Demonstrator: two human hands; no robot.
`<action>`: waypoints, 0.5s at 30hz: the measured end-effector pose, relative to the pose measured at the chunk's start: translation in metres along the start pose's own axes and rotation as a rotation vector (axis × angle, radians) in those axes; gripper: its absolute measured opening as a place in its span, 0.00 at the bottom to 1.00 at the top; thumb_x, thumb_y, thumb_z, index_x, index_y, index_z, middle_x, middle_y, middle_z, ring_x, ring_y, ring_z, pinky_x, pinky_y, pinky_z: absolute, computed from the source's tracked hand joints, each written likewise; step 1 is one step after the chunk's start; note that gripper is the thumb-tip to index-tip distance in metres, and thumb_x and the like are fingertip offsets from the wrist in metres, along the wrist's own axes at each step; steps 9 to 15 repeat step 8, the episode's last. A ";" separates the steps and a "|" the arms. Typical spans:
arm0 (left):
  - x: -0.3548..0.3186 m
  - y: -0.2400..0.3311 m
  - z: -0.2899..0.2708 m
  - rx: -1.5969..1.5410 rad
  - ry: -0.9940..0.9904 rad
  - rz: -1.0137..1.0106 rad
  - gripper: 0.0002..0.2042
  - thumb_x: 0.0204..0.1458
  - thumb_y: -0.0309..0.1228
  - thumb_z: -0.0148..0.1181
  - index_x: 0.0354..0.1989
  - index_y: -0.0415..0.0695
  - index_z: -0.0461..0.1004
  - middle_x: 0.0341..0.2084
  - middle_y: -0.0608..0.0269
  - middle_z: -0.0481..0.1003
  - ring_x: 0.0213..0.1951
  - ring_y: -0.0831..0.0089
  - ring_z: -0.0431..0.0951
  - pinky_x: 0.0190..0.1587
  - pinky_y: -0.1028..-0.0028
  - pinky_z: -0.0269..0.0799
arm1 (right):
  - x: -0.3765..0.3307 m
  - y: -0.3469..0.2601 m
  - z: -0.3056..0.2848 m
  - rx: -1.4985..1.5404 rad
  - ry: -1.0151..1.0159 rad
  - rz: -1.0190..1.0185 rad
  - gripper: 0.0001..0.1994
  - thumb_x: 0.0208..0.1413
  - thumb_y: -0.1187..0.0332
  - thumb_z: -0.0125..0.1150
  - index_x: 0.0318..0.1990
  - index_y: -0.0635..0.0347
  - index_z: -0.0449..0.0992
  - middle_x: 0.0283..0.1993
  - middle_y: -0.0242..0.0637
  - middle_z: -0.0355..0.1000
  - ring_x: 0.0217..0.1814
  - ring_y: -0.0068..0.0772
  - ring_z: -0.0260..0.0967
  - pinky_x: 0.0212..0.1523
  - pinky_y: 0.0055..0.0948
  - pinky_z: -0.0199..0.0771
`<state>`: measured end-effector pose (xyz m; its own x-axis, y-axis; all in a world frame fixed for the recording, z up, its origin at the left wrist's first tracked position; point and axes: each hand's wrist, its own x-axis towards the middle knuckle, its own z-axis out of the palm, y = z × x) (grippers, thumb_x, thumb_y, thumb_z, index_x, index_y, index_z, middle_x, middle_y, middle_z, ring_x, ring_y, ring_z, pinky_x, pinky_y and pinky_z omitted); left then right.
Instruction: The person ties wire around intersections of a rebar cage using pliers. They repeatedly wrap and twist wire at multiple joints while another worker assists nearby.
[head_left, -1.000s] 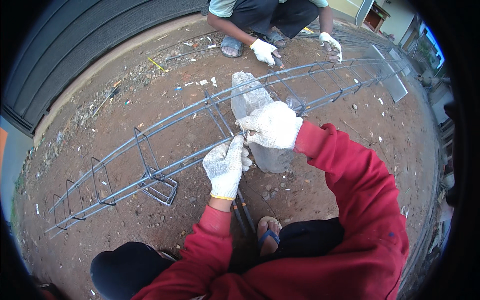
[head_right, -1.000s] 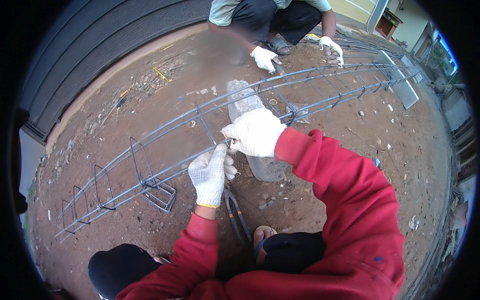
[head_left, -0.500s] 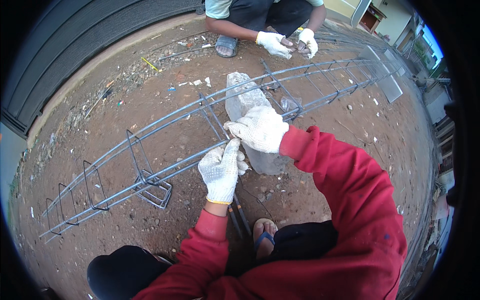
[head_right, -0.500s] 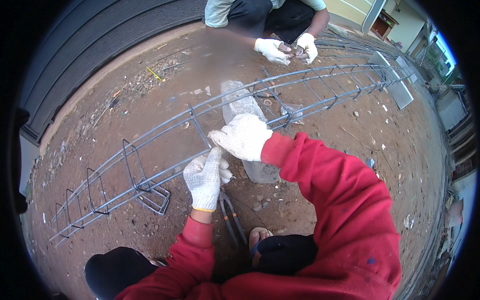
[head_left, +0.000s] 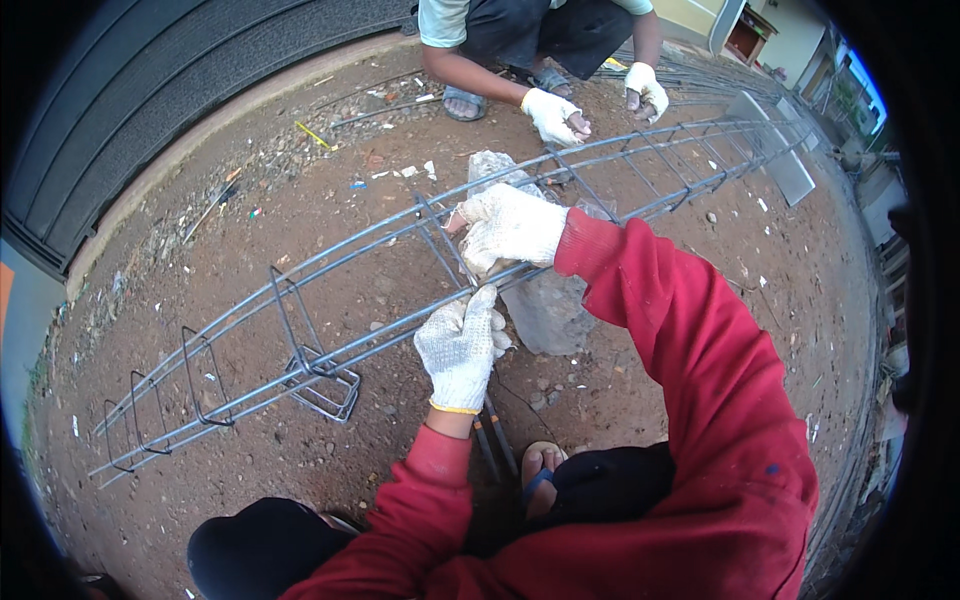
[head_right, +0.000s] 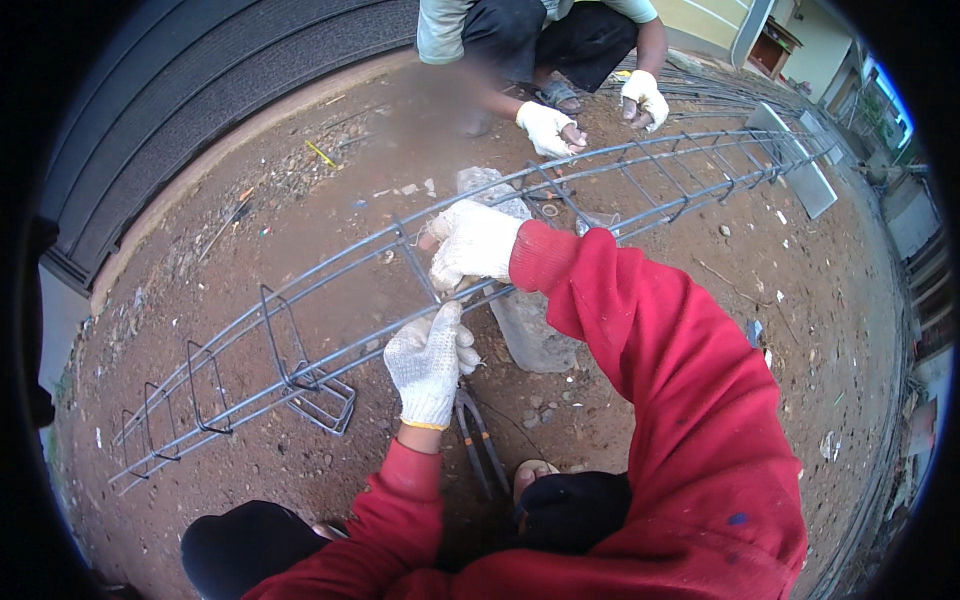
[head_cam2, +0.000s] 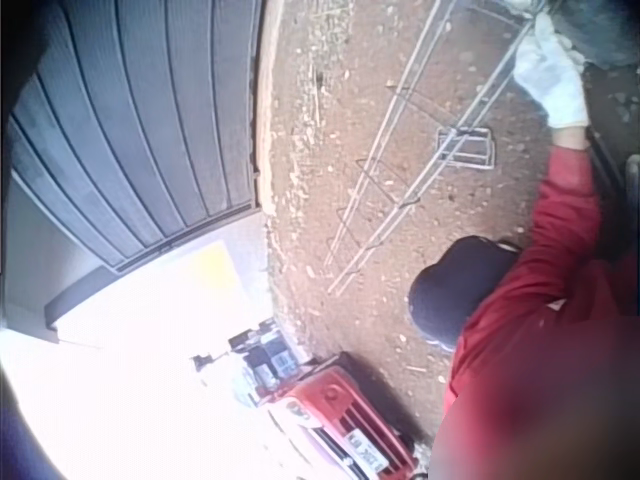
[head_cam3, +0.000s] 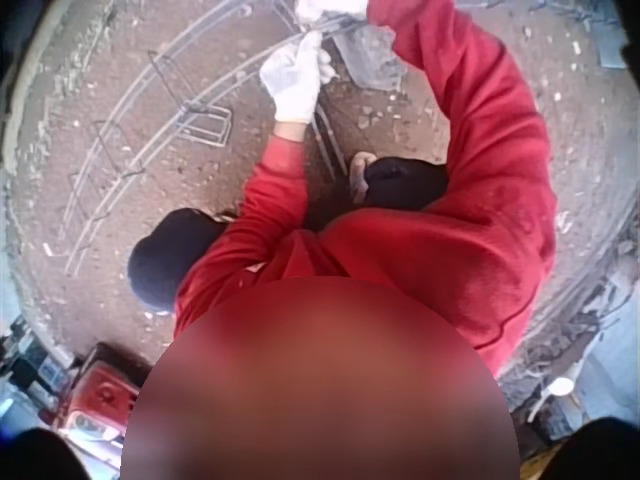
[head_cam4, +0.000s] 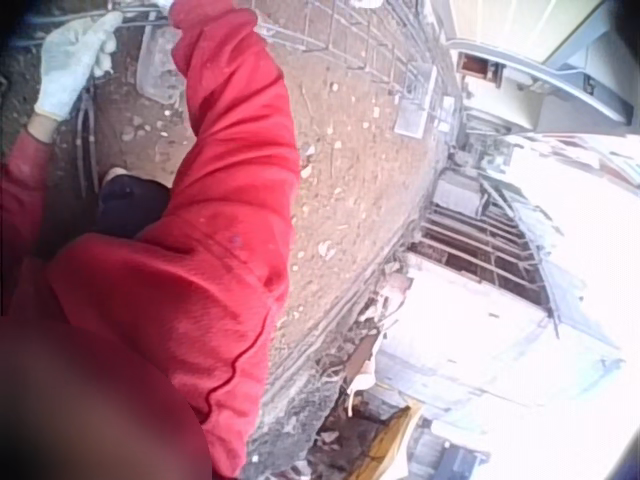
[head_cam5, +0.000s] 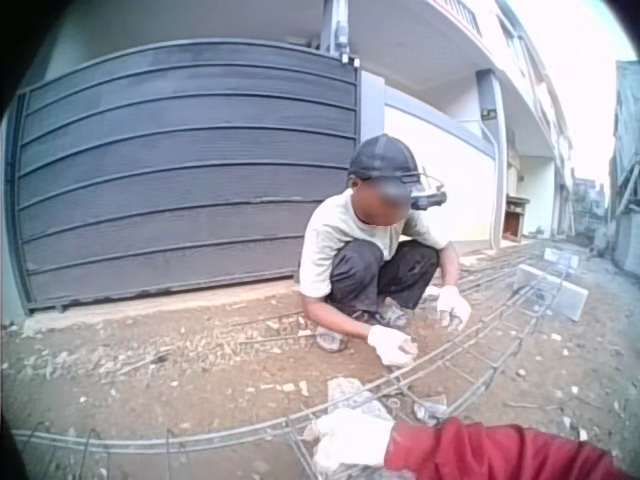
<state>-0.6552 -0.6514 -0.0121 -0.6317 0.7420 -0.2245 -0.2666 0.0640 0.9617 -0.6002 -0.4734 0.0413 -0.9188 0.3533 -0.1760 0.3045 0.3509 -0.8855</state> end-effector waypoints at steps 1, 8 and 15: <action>0.000 0.001 -0.001 -0.009 -0.003 -0.005 0.16 0.57 0.37 0.61 0.22 0.37 0.74 0.12 0.59 0.74 0.12 0.76 0.72 0.15 0.79 0.67 | 0.000 -0.002 0.003 -0.001 0.042 -0.005 0.28 0.43 0.74 0.66 0.55 0.73 0.69 0.31 0.38 0.79 0.33 0.26 0.75 0.36 0.24 0.74; -0.002 0.001 -0.005 0.018 -0.055 0.017 0.13 0.58 0.34 0.60 0.36 0.32 0.77 0.19 0.57 0.77 0.15 0.76 0.74 0.16 0.80 0.69 | -0.020 -0.004 0.028 0.084 0.333 -0.176 0.20 0.44 0.73 0.63 0.48 0.63 0.71 0.32 0.38 0.76 0.33 0.28 0.75 0.34 0.27 0.75; -0.002 0.001 -0.005 0.018 -0.055 0.017 0.13 0.58 0.34 0.60 0.36 0.32 0.77 0.19 0.57 0.77 0.15 0.76 0.74 0.16 0.80 0.69 | -0.020 -0.004 0.028 0.084 0.333 -0.176 0.20 0.44 0.73 0.63 0.48 0.63 0.71 0.32 0.38 0.76 0.33 0.28 0.75 0.34 0.27 0.75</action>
